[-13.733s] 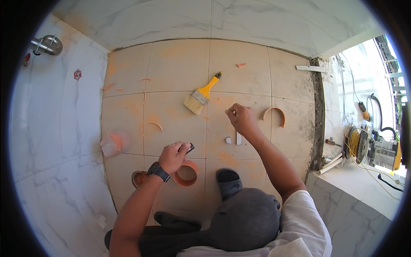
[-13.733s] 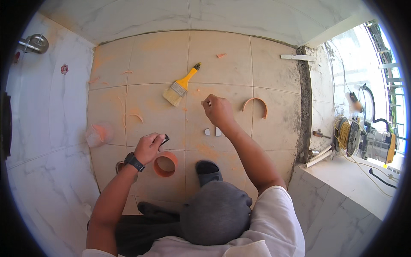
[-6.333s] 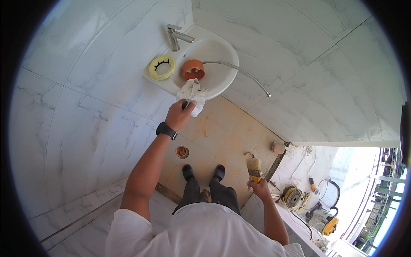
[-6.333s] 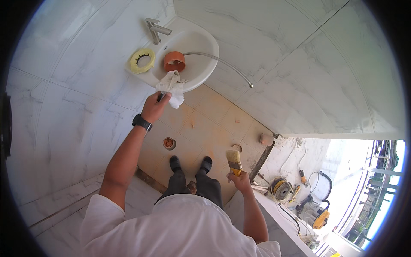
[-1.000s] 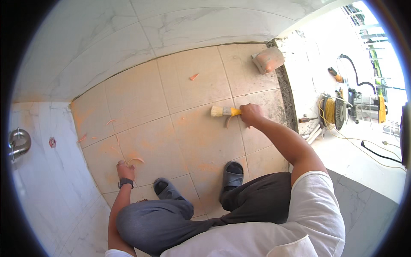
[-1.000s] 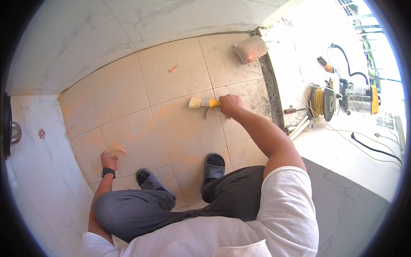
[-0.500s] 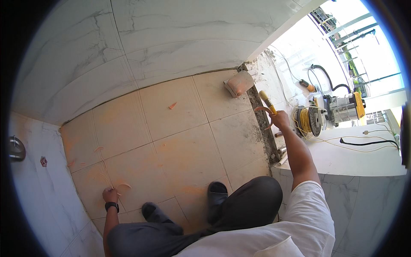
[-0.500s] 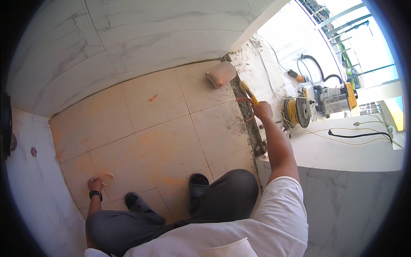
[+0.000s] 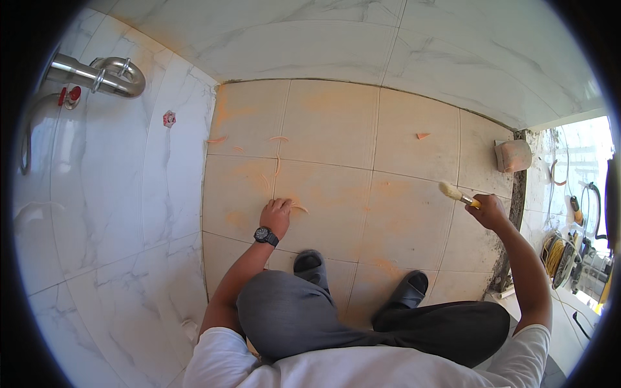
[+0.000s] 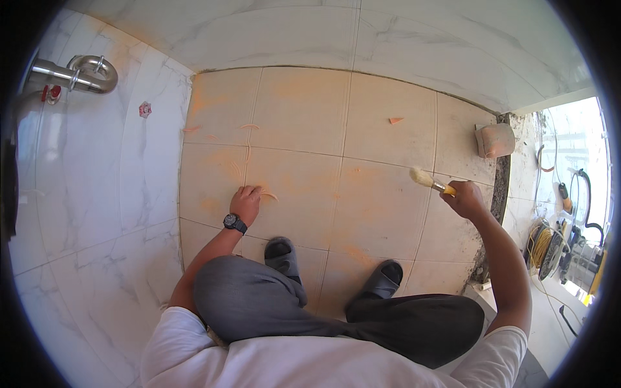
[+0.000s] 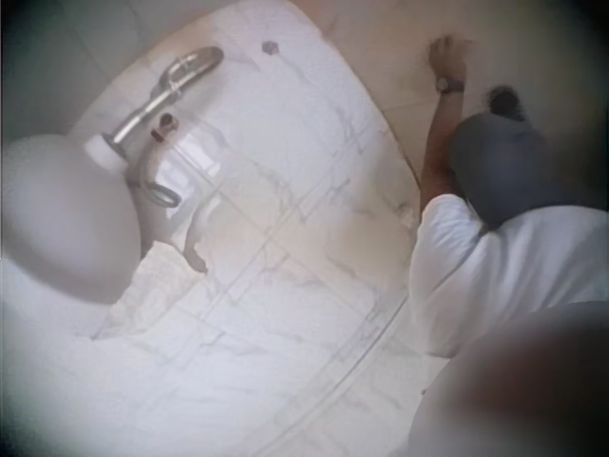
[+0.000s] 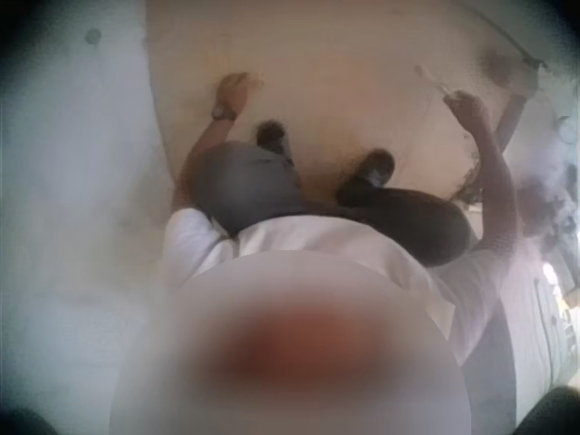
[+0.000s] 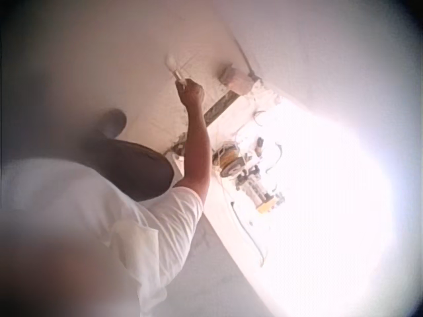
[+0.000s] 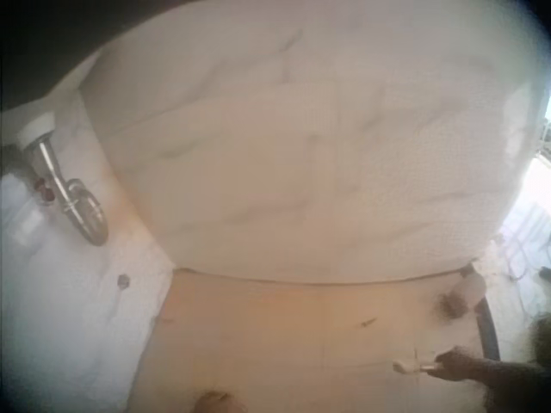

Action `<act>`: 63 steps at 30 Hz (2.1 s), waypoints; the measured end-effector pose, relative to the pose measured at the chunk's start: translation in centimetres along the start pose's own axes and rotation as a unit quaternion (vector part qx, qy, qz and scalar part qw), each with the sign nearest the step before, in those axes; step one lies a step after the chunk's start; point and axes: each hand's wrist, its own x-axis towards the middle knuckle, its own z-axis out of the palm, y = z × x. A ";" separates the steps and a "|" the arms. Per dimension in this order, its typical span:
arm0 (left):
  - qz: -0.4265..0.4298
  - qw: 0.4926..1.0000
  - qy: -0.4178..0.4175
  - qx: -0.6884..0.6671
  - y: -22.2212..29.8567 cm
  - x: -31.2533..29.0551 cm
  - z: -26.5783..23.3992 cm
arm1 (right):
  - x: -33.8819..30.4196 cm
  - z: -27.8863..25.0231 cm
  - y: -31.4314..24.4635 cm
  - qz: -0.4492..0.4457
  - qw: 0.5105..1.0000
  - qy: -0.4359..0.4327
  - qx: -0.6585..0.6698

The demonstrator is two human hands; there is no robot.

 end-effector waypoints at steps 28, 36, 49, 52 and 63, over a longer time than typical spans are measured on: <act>-0.209 0.905 0.269 -0.257 -11.9 2.5 -2.3 | 20.1 16.5 -47.5 -0.088 0.968 -0.034 0.232; 0.008 0.980 0.175 -0.089 -19.7 12.2 -6.0 | 19.4 17.0 -49.4 -0.027 0.982 -0.067 0.174; 0.008 0.997 0.073 -0.007 -20.3 14.5 -5.6 | 19.6 6.2 -21.3 -0.007 0.976 0.212 -0.045; -0.016 0.992 0.122 0.003 -21.4 14.3 -6.1 | 19.9 4.4 -14.9 0.038 0.980 0.180 -0.078; -0.230 0.971 0.049 0.036 -26.6 15.7 -8.1 | 18.4 7.7 -10.7 0.040 0.971 0.235 -0.031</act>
